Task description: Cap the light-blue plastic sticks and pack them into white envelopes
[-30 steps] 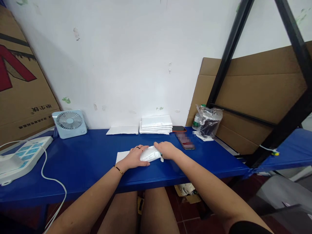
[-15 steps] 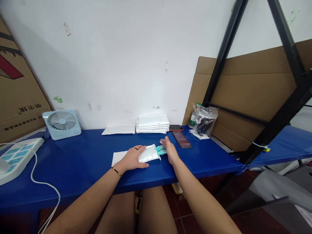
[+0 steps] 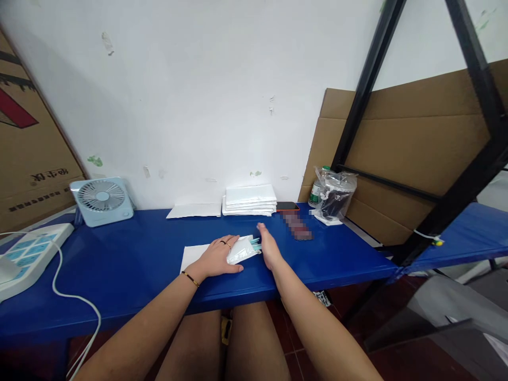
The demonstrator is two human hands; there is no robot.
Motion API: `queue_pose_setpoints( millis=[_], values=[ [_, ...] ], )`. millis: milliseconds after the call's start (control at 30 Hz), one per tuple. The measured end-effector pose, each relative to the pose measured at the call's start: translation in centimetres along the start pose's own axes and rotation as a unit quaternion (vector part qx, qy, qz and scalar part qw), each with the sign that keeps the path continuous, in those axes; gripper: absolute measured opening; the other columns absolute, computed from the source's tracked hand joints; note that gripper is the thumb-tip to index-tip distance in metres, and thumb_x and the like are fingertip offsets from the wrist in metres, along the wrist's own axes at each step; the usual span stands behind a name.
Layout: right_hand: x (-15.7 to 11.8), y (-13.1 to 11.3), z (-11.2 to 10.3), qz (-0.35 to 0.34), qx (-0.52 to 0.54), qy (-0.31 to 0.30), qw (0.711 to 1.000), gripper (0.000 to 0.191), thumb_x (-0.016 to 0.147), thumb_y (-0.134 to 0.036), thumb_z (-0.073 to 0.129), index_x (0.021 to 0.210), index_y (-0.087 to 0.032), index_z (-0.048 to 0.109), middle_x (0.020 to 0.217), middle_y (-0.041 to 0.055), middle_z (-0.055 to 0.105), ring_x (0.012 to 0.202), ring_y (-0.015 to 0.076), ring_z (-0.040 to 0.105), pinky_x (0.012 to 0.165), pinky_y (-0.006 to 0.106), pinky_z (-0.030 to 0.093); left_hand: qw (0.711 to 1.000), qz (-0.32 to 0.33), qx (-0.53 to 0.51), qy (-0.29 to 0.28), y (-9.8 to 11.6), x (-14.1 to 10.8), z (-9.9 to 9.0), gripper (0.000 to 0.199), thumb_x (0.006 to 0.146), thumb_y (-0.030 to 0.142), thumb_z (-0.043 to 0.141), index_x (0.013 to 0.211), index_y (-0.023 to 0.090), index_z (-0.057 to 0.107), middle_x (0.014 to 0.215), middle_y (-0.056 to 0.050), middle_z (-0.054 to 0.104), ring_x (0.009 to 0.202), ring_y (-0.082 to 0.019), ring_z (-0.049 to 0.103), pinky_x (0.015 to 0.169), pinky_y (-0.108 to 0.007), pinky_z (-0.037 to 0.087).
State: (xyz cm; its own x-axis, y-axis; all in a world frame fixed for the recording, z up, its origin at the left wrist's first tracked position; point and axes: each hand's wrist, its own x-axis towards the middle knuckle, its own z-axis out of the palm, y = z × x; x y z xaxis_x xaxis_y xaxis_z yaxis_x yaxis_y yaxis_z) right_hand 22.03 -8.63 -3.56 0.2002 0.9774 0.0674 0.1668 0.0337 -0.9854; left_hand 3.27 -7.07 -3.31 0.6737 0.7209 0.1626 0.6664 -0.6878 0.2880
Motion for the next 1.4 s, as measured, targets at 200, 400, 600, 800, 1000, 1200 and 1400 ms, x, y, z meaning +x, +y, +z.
queue_pose_setpoints(
  millis=[200, 400, 600, 800, 1000, 1200, 1400],
  values=[
    [-0.8, -0.7, 0.4, 0.03, 0.068, 0.054, 0.996, 0.07, 0.086, -0.064, 0.027, 0.139, -0.02, 0.036, 0.139, 0.0045, 0.044, 0.131, 0.0229, 0.036, 0.106, 0.039, 0.032, 1.0, -0.007, -0.014, -0.001, 0.1, -0.2, -0.2, 0.103, 0.062, 0.073, 0.055, 0.143, 0.018, 0.022, 0.143, -0.013, 0.034, 0.132, -0.03, 0.028, 0.107, -0.041, 0.023],
    [-1.0, -0.5, 0.6, -0.049, 0.007, -0.097, 0.994, 0.055, 0.089, -0.058, 0.027, 0.134, -0.03, 0.042, 0.135, 0.0025, 0.049, 0.125, 0.0206, 0.043, 0.102, 0.038, 0.034, 1.0, -0.007, -0.02, 0.003, 0.1, -0.2, -0.5, 0.095, 0.063, 0.066, 0.059, 0.139, 0.017, 0.029, 0.14, -0.014, 0.038, 0.129, -0.031, 0.033, 0.106, -0.041, 0.026],
    [0.4, -1.3, -3.0, -0.216, -0.277, -0.165, 0.922, 0.022, 0.081, -0.027, 0.053, 0.095, -0.021, 0.068, 0.097, 0.0049, 0.066, 0.086, 0.0175, 0.06, 0.079, 0.03, 0.045, 0.998, 0.041, -0.022, -0.043, -0.3, -0.4, -2.1, 0.079, 0.066, 0.044, 0.063, 0.137, 0.024, 0.034, 0.132, -0.009, 0.046, 0.123, -0.029, 0.04, 0.107, -0.045, 0.023],
    [0.4, -1.8, -3.8, -0.259, -0.377, -0.183, 0.87, 0.016, 0.079, -0.017, 0.051, 0.079, -0.018, 0.067, 0.08, 0.0034, 0.065, 0.071, 0.0142, 0.058, 0.067, 0.025, 0.043, 0.997, 0.06, 0.037, -0.032, -2.0, -0.2, -3.1, 0.066, 0.07, 0.011, 0.046, 0.131, 0.036, 0.043, 0.143, 0.0, 0.035, 0.132, -0.024, 0.03, 0.111, -0.048, 0.013],
    [-0.3, -1.3, -3.3, -0.2, -0.301, -0.151, 0.92, 0.007, 0.074, -0.021, 0.055, 0.072, -0.017, 0.06, 0.071, 0.0024, 0.061, 0.058, 0.0117, 0.054, 0.057, 0.024, 0.043, 0.999, 0.026, 0.017, 0.031, -0.5, -1.5, -3.4, 0.059, 0.071, 0.007, 0.042, 0.124, 0.031, 0.053, 0.13, -0.003, 0.049, 0.119, -0.023, 0.045, 0.106, -0.042, 0.028],
    [-2.2, -0.8, -2.3, -0.021, -0.104, -0.143, 0.984, 0.011, 0.076, -0.027, 0.051, 0.073, -0.017, 0.054, 0.056, -0.0001, 0.06, 0.046, 0.0109, 0.053, 0.048, 0.022, 0.044, 0.989, -0.067, -0.006, 0.128, 5.1, -4.8, -1.8, 0.029, 0.078, 0.045, 0.052, 0.096, 0.023, 0.059, 0.101, -0.006, 0.059, 0.093, -0.024, 0.055, 0.08, -0.035, 0.044],
    [-3.3, -1.3, -2.2, -0.173, -0.318, -0.098, 0.927, 0.005, 0.07, -0.023, 0.058, 0.069, -0.018, 0.058, 0.066, 0.0004, 0.057, 0.058, 0.0127, 0.052, 0.055, 0.024, 0.04, 0.991, -0.057, 0.002, 0.119, 4.9, -5.1, -1.2, 0.019, 0.087, 0.036, 0.044, 0.086, 0.023, 0.058, 0.093, -0.003, 0.062, 0.089, -0.021, 0.056, 0.076, -0.034, 0.042]
  ],
)
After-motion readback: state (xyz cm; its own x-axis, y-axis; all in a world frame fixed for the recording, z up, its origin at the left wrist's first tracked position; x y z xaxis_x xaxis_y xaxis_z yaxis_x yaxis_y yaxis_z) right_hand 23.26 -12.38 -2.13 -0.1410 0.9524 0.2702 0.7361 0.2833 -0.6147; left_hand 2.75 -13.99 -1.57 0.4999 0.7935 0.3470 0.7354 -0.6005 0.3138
